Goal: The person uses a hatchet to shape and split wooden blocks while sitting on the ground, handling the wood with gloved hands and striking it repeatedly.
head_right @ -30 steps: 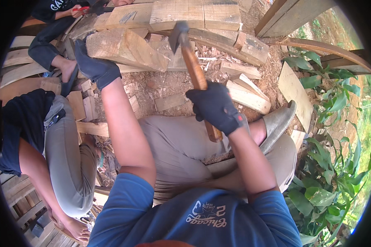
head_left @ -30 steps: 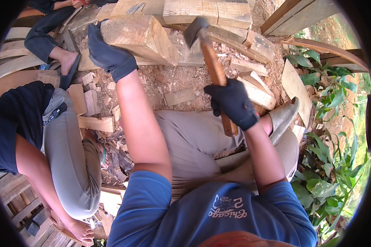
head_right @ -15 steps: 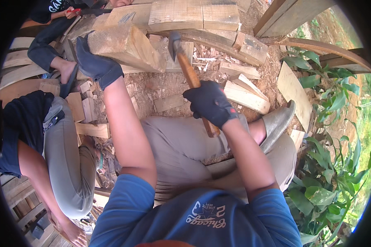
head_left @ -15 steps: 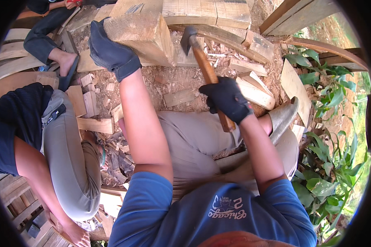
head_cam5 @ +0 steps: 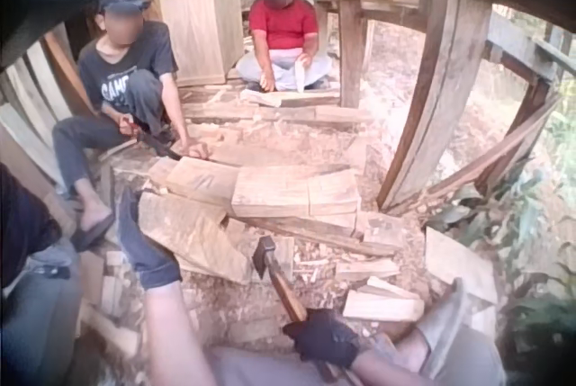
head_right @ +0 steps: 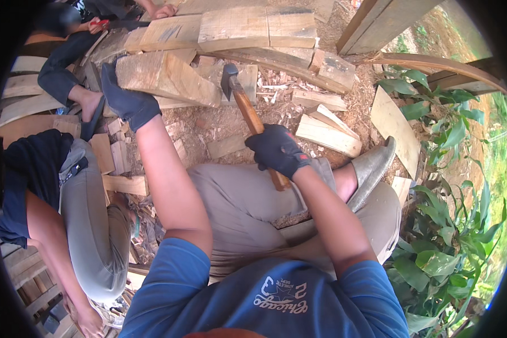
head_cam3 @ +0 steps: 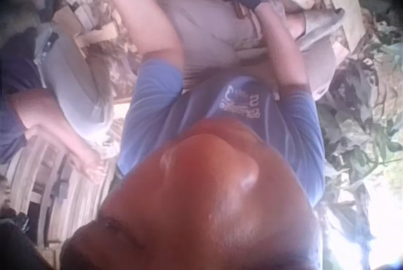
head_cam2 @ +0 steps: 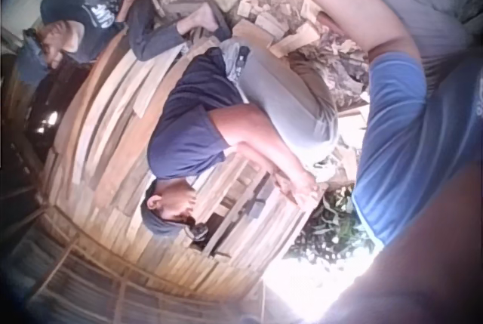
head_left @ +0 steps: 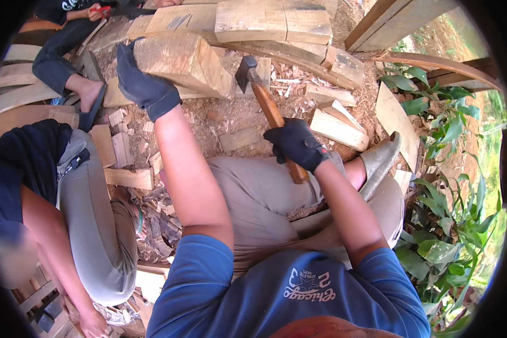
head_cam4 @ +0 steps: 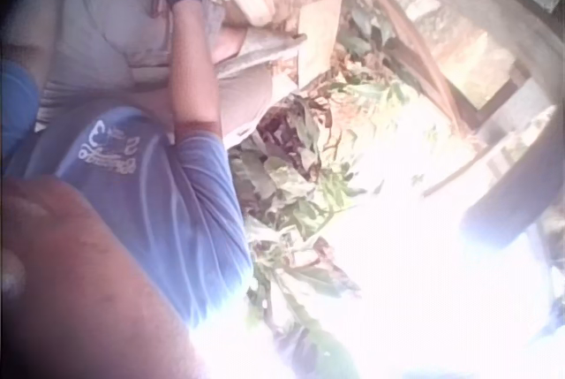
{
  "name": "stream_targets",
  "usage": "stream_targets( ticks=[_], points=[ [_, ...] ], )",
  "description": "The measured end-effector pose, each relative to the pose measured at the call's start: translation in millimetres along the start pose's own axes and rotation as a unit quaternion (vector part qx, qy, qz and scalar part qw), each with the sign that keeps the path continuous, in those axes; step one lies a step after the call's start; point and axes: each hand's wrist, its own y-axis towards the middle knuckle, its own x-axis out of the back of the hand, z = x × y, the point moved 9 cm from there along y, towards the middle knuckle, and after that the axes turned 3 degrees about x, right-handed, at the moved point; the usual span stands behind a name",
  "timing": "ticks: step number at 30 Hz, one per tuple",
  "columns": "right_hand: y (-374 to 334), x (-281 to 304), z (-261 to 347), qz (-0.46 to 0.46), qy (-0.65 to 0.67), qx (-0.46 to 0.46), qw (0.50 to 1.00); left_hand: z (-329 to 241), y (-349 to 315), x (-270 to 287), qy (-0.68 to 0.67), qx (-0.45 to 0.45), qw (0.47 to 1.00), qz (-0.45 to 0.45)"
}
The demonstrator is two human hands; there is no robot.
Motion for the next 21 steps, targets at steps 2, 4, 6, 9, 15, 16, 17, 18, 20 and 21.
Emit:
stream_targets(
  ticks=[2,4,6,9,15,16,17,18,20,21],
  points=[
    [-20.6,27.3,2.3,-0.040,-0.047,0.007,0.998,0.5,2.4,1.0,-0.045,0.032,0.998,0.006],
    [-54.3,55.5,-0.8,-0.057,-0.050,0.004,0.997,11.4,4.2,-0.8,-0.140,0.137,0.974,0.113],
    [-91.3,84.3,-5.7,-0.037,-0.061,-0.033,0.997,4.8,-3.8,-13.0,-0.165,0.177,0.949,0.203],
    [-115.3,114.7,-78.8,0.041,0.121,-0.085,0.988,-1.0,-9.5,-16.5,-0.213,0.223,0.919,0.246],
    [-91.9,101.6,-149.2,0.126,0.363,-0.037,0.922,-25.4,-31.4,-41.6,-0.180,0.168,0.899,0.363],
    [-89.4,100.2,-141.4,0.123,0.371,-0.036,0.920,-26.4,-33.0,-44.0,-0.180,0.164,0.898,0.366],
    [-87.9,99.4,-136.8,0.119,0.379,-0.034,0.917,-28.0,-34.5,-44.8,-0.177,0.164,0.899,0.366],
    [-87.6,101.2,-135.6,0.128,0.356,-0.026,0.925,-29.2,-35.8,-44.5,-0.176,0.161,0.901,0.363],
    [-86.5,100.5,-138.1,0.126,0.351,-0.037,0.927,-31.8,-35.0,-45.3,-0.170,0.154,0.903,0.362],
    [-87.0,101.9,-140.7,0.123,0.346,-0.045,0.929,-31.2,-35.8,-46.8,-0.169,0.149,0.905,0.362]
  ],
)
